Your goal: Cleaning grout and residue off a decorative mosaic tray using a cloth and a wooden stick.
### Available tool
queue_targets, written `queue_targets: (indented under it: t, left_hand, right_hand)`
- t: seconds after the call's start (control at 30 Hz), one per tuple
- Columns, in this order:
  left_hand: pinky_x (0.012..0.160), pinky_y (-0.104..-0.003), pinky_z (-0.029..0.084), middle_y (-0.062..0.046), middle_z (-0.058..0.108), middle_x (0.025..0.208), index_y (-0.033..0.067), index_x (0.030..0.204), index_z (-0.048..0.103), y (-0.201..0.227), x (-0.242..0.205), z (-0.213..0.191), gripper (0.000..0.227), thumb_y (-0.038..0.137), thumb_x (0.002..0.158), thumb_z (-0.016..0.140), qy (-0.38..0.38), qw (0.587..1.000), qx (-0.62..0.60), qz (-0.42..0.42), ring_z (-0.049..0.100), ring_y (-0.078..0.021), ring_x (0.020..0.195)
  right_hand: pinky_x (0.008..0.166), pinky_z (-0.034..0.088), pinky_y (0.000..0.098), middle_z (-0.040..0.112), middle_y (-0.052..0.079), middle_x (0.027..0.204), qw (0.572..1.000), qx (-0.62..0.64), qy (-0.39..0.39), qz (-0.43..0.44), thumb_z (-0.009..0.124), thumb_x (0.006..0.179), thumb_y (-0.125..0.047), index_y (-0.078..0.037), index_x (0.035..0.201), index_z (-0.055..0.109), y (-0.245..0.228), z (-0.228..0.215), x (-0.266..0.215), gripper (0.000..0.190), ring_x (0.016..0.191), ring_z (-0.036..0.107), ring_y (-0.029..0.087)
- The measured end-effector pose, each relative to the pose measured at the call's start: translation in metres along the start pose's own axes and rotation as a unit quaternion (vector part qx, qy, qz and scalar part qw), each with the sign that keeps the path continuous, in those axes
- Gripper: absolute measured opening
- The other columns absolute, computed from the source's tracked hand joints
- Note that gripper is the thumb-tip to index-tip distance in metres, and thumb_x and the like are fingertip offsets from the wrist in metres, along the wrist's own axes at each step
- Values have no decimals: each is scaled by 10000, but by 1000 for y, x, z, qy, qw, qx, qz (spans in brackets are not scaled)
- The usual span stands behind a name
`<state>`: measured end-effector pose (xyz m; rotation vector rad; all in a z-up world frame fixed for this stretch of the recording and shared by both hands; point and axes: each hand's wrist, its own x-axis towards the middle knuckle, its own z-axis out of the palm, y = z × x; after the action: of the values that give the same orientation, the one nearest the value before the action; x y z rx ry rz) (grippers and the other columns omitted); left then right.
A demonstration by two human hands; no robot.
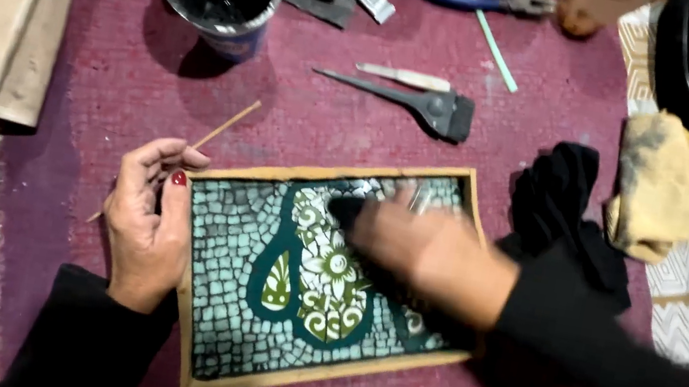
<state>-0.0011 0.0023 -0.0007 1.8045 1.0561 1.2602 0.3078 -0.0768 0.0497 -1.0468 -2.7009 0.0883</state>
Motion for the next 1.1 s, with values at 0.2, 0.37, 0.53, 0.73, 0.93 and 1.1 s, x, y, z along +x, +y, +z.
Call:
queue_targets:
  t: [0.2,0.37,0.53,0.73,0.93,1.1]
  left_hand:
    - [957,-330,532,-180,639,1165,-74,1296,469,7,-2,-1,313,-127,988,451,-11,997,-47,-64,632,-236,1034]
    - [941,-322,537,-159,651,1163,-56,1294,485,6,-2,1,329,-115,972,452,-2,996,-52,-70,648,-228,1023]
    - [906,-307,535,-149,666,1144,-53,1293,500,5,-4,0,312,-95,986,459,1,996,-46,-75,652,-212,990]
    - [895,-310,542,-147,680,1140,-53,1280,510,6,-4,0,303,-91,983,465,11,996,-35,-83,665,-215,978]
    - [888,-308,550,-117,692,1123,-31,1264,534,5,-4,0,325,-101,954,469,18,996,-36,-81,671,-205,970]
    - [879,-307,537,-125,693,1121,-40,1272,532,8,-1,1,320,-96,964,467,9,995,-36,-87,665,-209,962]
  right_hand:
    - [876,584,376,670,72,1167,979,190,-34,-63,653,849,-26,-63,1047,705,-50,-18,13,209,1082,629,257]
    - [649,559,375,604,160,1208,980,21,28,197,639,830,-123,-44,1310,565,-58,-2,24,492,865,635,304]
    - [806,490,395,572,197,1277,994,87,59,43,647,886,-28,38,1258,653,-108,23,84,378,1106,557,315]
    - [786,526,361,620,148,1266,987,70,55,135,533,868,-144,37,1240,634,-46,-4,57,426,978,652,282]
    - [669,542,396,630,137,1214,938,-101,-1,331,626,662,38,-24,1291,605,-49,-11,1,633,799,633,331]
    - [816,525,388,571,258,1266,974,-105,-3,199,495,892,-44,88,1319,494,-92,18,82,446,905,594,319]
